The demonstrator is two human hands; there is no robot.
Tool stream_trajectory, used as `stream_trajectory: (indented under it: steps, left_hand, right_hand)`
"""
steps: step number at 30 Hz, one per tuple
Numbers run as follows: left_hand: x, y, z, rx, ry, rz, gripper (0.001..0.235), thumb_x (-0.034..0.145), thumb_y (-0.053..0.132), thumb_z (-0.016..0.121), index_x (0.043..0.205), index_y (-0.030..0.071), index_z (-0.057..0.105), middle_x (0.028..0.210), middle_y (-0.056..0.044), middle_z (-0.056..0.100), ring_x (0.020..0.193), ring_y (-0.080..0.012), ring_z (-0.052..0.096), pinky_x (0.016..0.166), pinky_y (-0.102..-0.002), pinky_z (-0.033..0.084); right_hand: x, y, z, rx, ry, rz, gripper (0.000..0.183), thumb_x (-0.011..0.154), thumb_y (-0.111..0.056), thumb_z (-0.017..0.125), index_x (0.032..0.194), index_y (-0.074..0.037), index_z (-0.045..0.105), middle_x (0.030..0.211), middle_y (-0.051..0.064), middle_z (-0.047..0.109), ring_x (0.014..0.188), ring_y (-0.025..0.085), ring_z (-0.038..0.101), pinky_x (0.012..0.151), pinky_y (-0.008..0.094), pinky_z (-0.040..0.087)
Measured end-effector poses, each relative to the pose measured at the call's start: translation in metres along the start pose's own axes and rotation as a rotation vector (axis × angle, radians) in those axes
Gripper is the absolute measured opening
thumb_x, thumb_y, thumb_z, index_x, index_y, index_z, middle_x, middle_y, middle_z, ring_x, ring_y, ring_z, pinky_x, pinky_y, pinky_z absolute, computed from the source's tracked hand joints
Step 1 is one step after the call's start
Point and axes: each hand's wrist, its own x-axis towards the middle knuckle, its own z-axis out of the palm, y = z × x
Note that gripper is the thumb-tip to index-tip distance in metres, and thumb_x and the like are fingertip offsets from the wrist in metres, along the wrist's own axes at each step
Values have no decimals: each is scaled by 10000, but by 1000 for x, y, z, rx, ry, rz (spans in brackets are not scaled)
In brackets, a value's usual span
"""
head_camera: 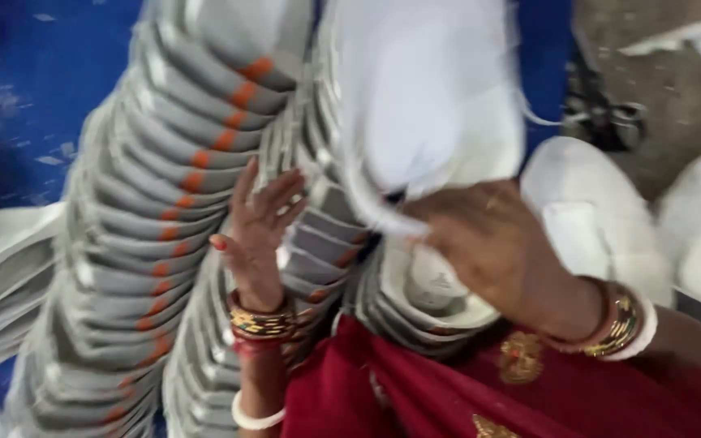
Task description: The person sorts and inspects stacked shoe upper components in a manufacturing facility.
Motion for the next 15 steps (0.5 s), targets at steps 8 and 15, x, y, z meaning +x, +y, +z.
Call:
stream_trajectory:
  steps: [8,15]
  left_hand:
    - [12,-2,-17,336,197,36,777,1057,656,388,1472,6,486,1269,-202,663,1079,-301,692,906,-372,576]
    - [15,1,22,573,251,156,432,1108,282,527,1434,0,493,1205,-176,664,1047,-258,694,819,-339,609]
  right_hand:
    - [-119,49,117,417,-456,207,270,1041,-225,577,1185,-8,651,1037,224,682,914,394,658,776,487,515]
    - [-68,17,82,377,-414,20,326,1073,-268,514,1214,25,523,990,235,615,889,419,613,753,505,488]
